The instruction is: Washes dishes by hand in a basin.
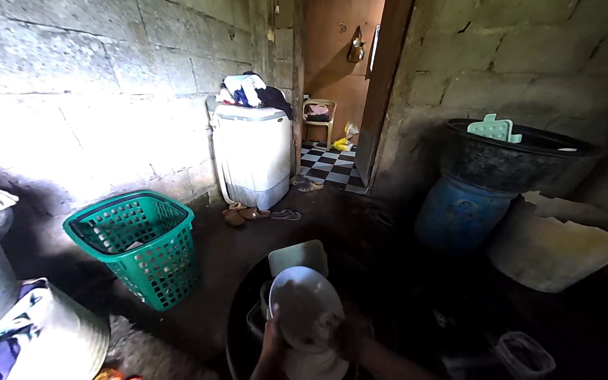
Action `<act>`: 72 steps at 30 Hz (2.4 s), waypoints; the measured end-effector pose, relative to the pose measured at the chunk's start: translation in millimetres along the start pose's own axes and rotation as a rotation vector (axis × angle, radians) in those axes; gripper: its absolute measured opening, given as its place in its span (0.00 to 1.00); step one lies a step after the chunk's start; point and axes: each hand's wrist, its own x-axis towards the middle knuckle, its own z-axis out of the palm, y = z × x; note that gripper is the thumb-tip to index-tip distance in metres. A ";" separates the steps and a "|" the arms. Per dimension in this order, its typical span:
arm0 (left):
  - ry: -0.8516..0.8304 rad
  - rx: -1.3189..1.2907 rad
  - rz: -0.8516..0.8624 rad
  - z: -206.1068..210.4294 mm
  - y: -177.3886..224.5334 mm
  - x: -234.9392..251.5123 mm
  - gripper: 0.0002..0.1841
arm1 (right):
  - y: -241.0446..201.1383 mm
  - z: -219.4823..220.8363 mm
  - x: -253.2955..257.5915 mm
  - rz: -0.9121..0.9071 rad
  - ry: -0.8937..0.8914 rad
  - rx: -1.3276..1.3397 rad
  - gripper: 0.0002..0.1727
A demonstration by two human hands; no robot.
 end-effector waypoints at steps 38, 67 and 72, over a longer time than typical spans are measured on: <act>-0.042 0.022 0.021 -7.3 -33.4 20.4 0.27 | -32.1 38.0 47.6 -0.206 0.292 0.633 0.20; -0.060 0.061 0.117 15.0 -15.2 -3.5 0.24 | -25.3 9.9 58.3 -0.031 0.422 0.411 0.21; 0.071 0.099 0.143 6.0 6.3 -4.0 0.23 | -18.4 -32.2 28.8 0.104 -0.152 0.195 0.26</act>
